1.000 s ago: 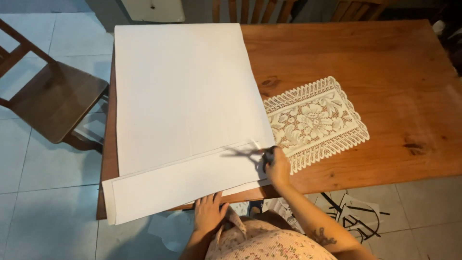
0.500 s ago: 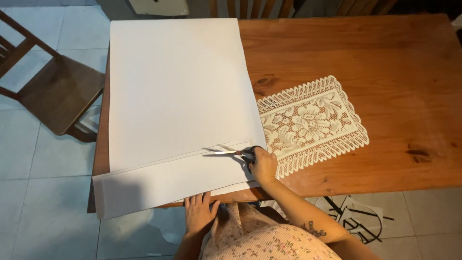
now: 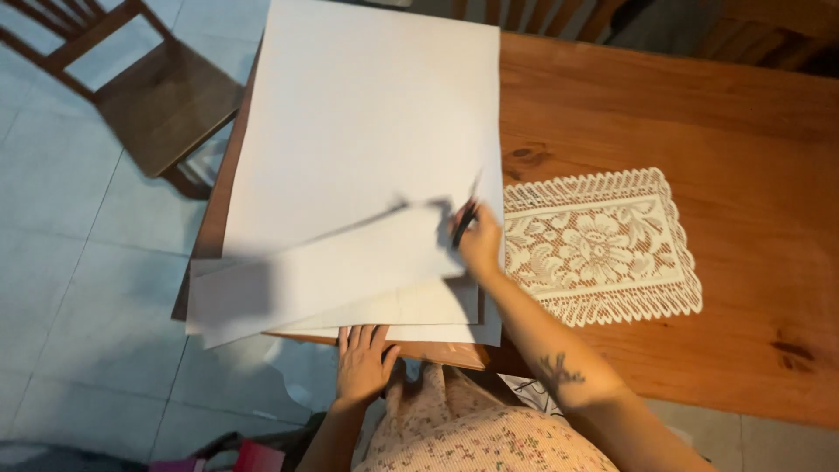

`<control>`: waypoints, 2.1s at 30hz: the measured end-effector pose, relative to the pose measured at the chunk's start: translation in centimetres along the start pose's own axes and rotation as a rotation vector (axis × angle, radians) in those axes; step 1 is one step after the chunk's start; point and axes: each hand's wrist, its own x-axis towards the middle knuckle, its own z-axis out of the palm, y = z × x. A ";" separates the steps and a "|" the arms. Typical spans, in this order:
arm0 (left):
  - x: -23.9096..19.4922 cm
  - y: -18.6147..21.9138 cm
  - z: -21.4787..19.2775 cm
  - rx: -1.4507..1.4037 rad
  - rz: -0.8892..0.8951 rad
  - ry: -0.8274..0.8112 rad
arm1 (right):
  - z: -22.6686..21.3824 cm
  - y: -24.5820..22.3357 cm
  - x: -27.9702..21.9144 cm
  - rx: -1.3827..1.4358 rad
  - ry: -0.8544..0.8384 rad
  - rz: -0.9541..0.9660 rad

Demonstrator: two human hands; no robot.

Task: Cutting large white sheets into smaller rectangular strips using scissors and organizing them into a stack.

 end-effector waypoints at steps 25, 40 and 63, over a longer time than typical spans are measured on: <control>-1.9 0.7 5.3 -0.087 -0.181 0.386 | -5.3 6.4 -9.7 -0.497 -0.357 0.388; 1.6 -19.2 -5.5 0.235 -0.700 0.714 | -6.8 3.4 -12.2 -0.482 -0.259 0.399; 5.5 -32.4 -6.6 -0.462 -0.945 0.033 | -8.3 3.9 -13.6 -0.661 -0.197 0.442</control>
